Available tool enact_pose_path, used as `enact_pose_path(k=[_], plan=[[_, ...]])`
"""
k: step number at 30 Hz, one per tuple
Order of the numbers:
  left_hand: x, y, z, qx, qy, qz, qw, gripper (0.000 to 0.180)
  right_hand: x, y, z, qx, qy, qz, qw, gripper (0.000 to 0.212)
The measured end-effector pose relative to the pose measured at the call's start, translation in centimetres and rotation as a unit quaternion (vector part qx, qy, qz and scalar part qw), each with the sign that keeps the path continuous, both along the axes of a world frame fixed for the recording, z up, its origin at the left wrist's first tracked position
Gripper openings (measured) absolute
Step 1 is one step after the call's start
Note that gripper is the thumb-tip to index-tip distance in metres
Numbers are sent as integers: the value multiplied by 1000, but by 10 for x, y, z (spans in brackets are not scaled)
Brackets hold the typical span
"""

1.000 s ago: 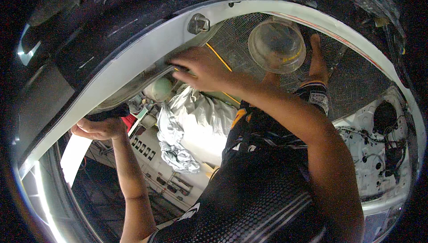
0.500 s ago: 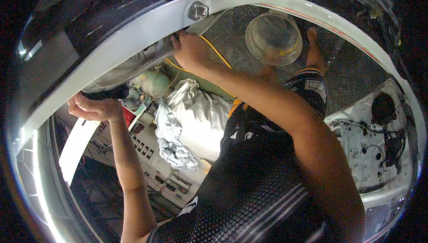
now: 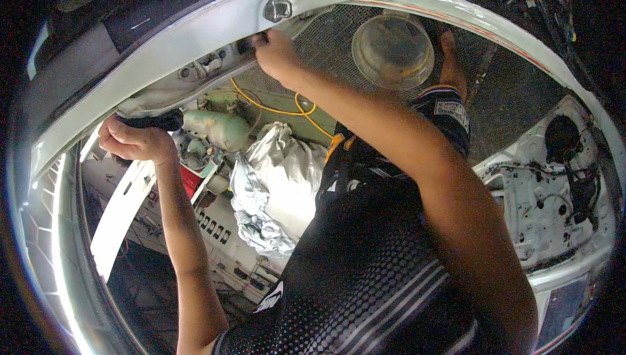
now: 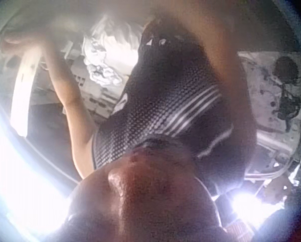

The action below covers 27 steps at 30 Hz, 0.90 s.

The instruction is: The person sands the inner edge of a white car door frame using a sanding block and a sponge, repeatedly dipping the sponge into a bucket of water. The person works along the curved metal edge, occasionally switching between the sanding block and the sponge.

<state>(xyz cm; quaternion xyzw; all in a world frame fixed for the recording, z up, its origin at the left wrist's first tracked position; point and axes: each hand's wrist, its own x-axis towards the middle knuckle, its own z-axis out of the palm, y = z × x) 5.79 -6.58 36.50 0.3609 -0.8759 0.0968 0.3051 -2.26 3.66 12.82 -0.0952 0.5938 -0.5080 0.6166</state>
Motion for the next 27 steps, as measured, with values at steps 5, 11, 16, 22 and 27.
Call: enact_pose_path(k=[5, 11, 16, 22, 27], plan=[[-4, -2, -4, -7, 2, 1, 1000, 30, 13, -8, -3, 57, -74, -48, 994, 51], [8, -1, -8, -5, 31, 2, 999, 30, 1, -16, 29, 79, -116, -45, 989, 60], [-2, -4, -6, 23, 34, -5, 999, 26, 22, -25, -24, -1, -174, -75, 982, 62], [7, -7, -10, 2, 51, -10, 999, 28, 0, -15, 28, 27, -112, -60, 991, 53], [6, -1, -2, 1, 32, 8, 999, 31, -5, -14, 36, 147, -63, -2, 987, 51]])
